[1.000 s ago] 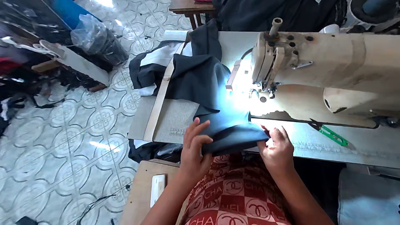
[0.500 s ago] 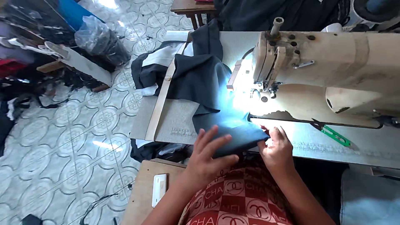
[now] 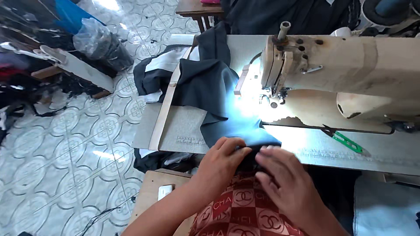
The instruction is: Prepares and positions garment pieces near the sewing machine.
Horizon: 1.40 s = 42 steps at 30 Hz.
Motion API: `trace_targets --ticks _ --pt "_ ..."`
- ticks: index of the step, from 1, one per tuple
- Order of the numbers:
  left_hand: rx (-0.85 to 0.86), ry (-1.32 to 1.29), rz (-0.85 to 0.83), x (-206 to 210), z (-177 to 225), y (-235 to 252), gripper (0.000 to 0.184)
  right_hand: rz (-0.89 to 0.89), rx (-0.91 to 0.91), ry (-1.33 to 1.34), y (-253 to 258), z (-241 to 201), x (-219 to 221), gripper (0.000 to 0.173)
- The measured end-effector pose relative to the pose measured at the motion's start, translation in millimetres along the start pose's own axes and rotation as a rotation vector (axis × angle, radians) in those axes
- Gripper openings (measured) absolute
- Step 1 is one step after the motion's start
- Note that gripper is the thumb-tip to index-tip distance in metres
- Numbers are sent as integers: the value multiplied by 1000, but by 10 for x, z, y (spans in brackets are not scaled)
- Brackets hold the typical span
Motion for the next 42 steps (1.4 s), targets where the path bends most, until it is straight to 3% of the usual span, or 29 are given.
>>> trace_targets --ticks 2,5,8,12,13,17,20,21,24,28,31,34,39,42 --pt "1 -10 -3 -42 28 104 31 4 -110 3 -7 -118 102 27" --pt "7 98 8 -178 -7 267 28 -59 -100 -288 -9 9 386 38" --pt "82 237 -4 -400 -94 391 19 -23 -144 -343 -126 181 450 27" --pt "255 398 -75 -592 -242 512 40 101 -172 -229 -402 279 280 24" --pt "293 379 -122 -634 -262 542 43 113 -133 -215 -463 327 248 25" --pt "544 121 -201 -534 -120 615 27 193 27 -22 -463 318 30 31" --pt "646 -51 -162 -295 185 681 20 270 88 202 -263 130 -147 60" --pt "671 -95 -141 -224 269 703 19 285 107 242 -198 84 -188 60" --pt "721 -167 -72 -129 383 765 14 306 198 365 -104 66 -312 36" --pt "738 -243 -47 -45 399 784 15 187 290 552 -141 195 -414 27" --pt "679 -364 -97 83 326 796 26 179 210 469 -204 269 -494 15" --pt "523 -445 -164 217 -39 809 39 219 129 334 -348 325 -748 12" --pt "199 -389 -216 440 -951 655 94 290 125 362 -675 467 -966 14" --pt "82 -363 -173 451 -1237 571 92 353 155 426 -748 517 -922 17"
Point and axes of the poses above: each hand's wrist, its own y-axis towards the middle knuckle, its own x-axis out of the palm, z = x × y, the point moved 3 cm from there along y, towards the middle knuckle, and after that the axes turned 7 degrees about -y, right-handed, at the moved point
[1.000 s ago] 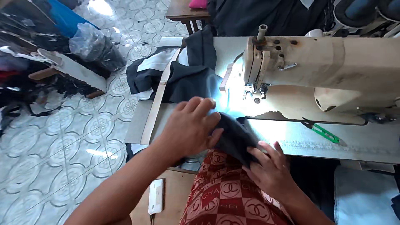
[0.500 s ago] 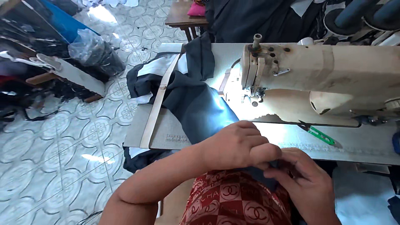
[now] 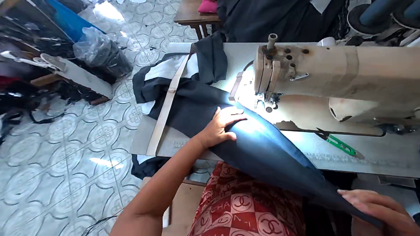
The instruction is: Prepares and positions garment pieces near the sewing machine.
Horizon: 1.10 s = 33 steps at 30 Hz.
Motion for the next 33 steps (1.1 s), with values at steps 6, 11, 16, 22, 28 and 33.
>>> trace_targets --ticks 6,11,16,22,28,33 --pt "190 50 83 -196 155 -132 24 43 17 11 193 -19 -22 16" --pt "202 90 4 -812 580 -386 52 127 105 -40 352 260 25 16" --pt "-19 559 -192 -1340 804 -406 14 117 148 -2 669 544 573 11" --pt "183 1019 27 -1791 1025 -1083 7 -108 -360 -295 427 576 1030 8" --pt "-247 707 -261 -1071 729 -1320 53 -319 -245 -455 -84 862 1313 17" --pt "55 381 -143 -438 813 -611 30 -325 -195 -402 -64 819 1326 14"
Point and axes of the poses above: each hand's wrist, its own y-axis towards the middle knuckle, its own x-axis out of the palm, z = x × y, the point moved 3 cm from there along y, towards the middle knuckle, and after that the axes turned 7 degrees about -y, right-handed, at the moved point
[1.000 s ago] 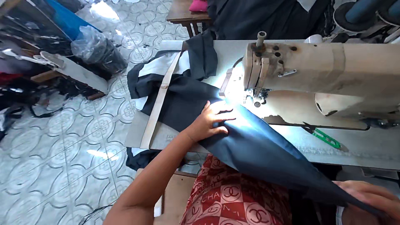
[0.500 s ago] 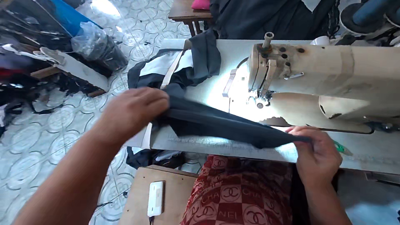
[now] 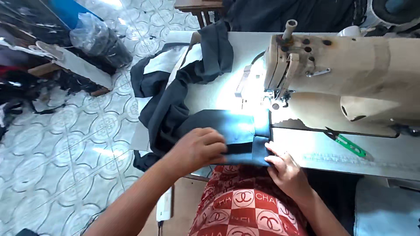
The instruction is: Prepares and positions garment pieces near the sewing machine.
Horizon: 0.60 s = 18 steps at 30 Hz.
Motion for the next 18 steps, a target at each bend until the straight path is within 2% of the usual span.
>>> trace_targets --ticks 3,5,9,11,12,15,18 --pt "120 -95 38 450 -213 451 21 -16 41 -4 34 -24 -47 17" --pt "119 -164 136 596 -405 602 16 -52 89 -14 96 -19 -92 26" --pt "-87 -287 288 645 -545 487 9 -86 202 -88 343 -49 -69 41" --pt "-188 -304 352 642 -519 333 7 -88 268 -176 482 -127 59 58" --pt "-248 -295 367 641 -502 255 7 -83 295 -229 537 -160 146 60" --pt "-363 -221 318 589 -442 136 11 -63 301 -345 618 -199 352 44" --pt "-310 -82 227 508 -344 207 17 -13 281 -338 615 -149 362 28"
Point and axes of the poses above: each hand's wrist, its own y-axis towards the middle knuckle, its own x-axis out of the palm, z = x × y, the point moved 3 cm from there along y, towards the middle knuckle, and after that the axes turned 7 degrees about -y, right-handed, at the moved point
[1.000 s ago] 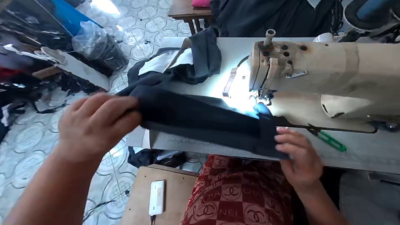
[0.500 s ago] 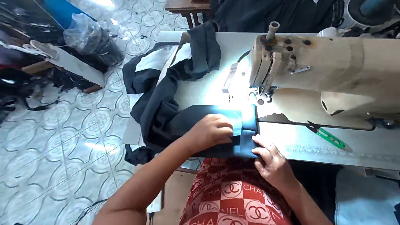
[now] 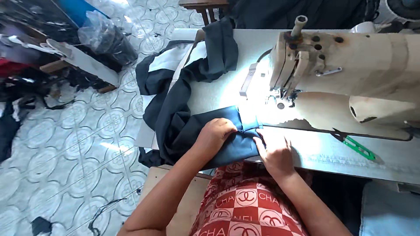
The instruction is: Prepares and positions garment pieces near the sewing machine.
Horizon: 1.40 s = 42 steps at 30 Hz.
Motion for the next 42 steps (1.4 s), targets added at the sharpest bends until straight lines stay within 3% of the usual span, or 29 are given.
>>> trace_targets --ticks 6,11,15,19,22,27,29,34,37,42 --pt "65 246 -98 69 241 118 23 136 173 326 29 178 -13 20" --pt "191 370 -171 127 313 168 48 139 193 350 40 194 -17 21" --pt "204 477 -227 166 350 238 44 145 153 327 25 181 17 22" --pt "164 412 -326 142 304 339 26 36 90 125 21 98 5 29" --pt "175 275 -323 45 238 373 32 4 32 7 24 61 55 31" --pt "383 158 -77 -4 241 417 26 0 -12 5 66 56 48 32" --pt "447 93 -103 99 197 484 27 -12 -33 68 51 81 19 26" --pt "338 -6 -168 263 -113 595 37 -92 -126 190 -113 256 -138 42" --pt "328 -43 -134 283 -134 620 37 -40 -161 153 -127 329 -185 23" --pt "220 40 -137 356 -138 680 40 -35 -187 9 5 447 -178 28"
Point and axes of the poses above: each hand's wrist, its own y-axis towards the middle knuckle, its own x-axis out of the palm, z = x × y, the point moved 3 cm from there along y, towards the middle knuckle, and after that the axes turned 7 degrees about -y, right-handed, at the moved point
